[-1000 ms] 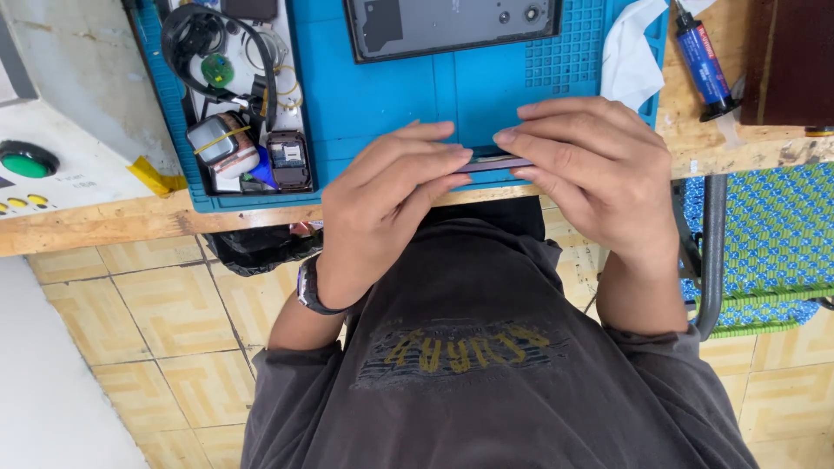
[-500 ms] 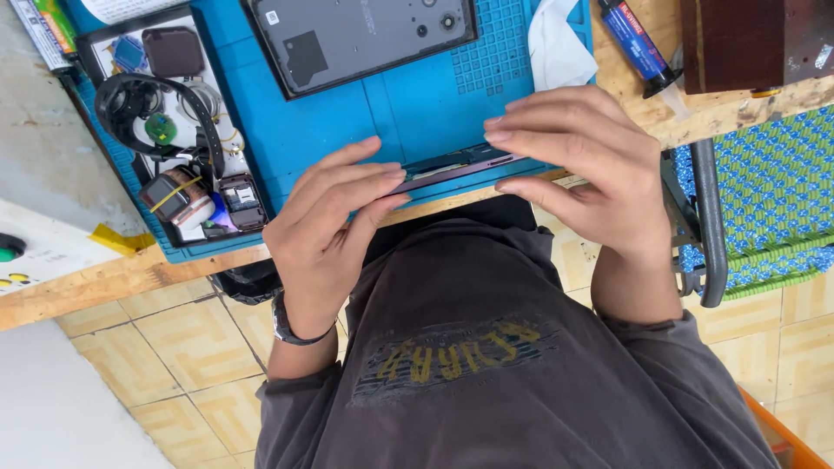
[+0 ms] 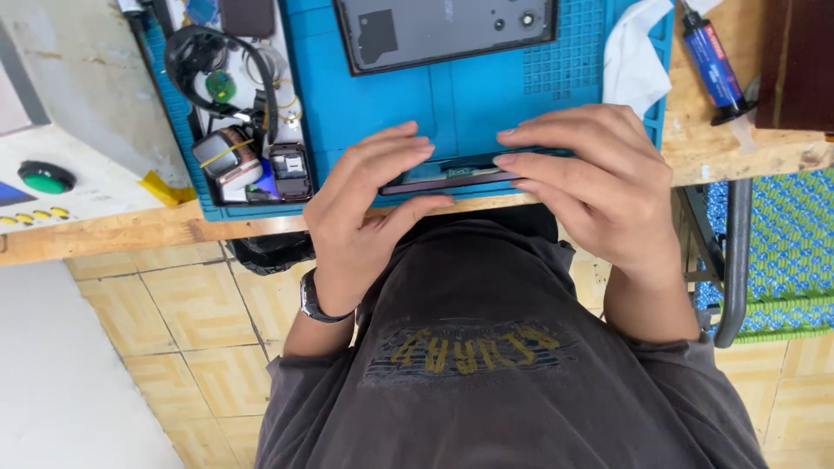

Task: Disassembling, cleaning, and reassembling components of a smartphone on a repair bench

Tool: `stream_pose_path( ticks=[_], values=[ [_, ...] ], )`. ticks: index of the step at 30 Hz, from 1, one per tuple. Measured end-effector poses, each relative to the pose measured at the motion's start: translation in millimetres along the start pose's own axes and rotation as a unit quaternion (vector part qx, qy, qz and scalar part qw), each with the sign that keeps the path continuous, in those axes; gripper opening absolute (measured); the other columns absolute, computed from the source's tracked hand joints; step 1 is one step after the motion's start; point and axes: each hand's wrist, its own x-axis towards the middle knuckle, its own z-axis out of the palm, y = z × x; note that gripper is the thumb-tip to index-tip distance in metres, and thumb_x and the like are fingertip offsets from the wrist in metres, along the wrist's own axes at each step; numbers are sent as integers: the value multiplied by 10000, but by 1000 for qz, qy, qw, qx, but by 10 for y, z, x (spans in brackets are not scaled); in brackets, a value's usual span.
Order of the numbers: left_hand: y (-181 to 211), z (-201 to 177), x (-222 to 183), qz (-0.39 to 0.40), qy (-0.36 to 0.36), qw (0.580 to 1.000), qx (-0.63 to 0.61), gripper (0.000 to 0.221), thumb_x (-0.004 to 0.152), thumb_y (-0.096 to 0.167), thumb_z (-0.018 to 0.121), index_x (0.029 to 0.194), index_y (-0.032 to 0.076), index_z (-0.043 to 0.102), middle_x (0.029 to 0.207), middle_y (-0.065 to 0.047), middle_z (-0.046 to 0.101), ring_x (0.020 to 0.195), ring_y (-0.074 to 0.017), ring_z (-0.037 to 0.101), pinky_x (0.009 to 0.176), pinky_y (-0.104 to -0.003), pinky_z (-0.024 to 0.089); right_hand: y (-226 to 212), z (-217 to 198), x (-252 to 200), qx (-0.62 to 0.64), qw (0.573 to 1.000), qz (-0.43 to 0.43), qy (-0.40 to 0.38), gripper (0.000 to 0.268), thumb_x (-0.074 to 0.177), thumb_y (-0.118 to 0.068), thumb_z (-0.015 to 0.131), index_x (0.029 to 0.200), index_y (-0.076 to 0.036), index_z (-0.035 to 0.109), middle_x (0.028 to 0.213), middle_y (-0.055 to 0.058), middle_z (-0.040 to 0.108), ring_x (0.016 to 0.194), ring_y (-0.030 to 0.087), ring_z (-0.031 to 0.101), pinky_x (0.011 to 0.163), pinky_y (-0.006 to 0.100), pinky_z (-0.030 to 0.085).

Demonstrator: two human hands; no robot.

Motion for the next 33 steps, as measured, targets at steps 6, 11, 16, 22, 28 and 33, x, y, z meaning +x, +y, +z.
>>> stream_pose_path(
  ticks=[6,11,16,22,28,33],
  values=[
    [8,-103,-184,-129,39,991,-19,234,864,-4,686,1079,8,595,1040,-137,662,1007,-241,672,929,-300,584,-48,28,-21,-6,1000,24,-4,148,971,-58,545,1012,13,668,1096,210,654,983,365,642,868,415,461],
    [80,-151,-169,34,86,996,0,163,879,-34,655,1035,-22,611,991,-171,673,937,-289,704,904,-384,601,-101,37,16,28,999,29,28,132,960,-54,537,955,71,576,1024,262,647,988,418,651,897,462,499],
    [310,-124,32,127,67,990,-1,274,836,-7,765,1056,-23,603,1025,-152,675,957,-272,716,901,-381,609,-213,101,73,7,999,22,45,156,920,-70,600,998,64,590,1008,210,664,970,361,653,915,444,469],
    [221,-16,49,71,91,991,-68,309,810,6,776,1062,6,598,1027,-133,664,1011,-288,687,934,-347,599,-102,150,-47,77,990,45,113,188,962,-93,502,941,76,580,931,222,644,882,353,666,867,445,508],
    [169,11,18,47,87,986,-133,231,826,10,729,1023,28,611,1004,-123,663,999,-284,684,928,-347,599,6,166,-128,121,984,30,127,145,944,-92,535,950,52,550,916,222,640,871,345,673,819,425,524],
    [184,40,48,68,90,982,-149,182,842,-10,696,1000,6,607,978,-131,660,975,-283,679,902,-334,596,38,186,-137,122,983,17,138,127,945,-88,530,947,39,534,898,224,640,854,347,678,795,424,524]
  ],
)
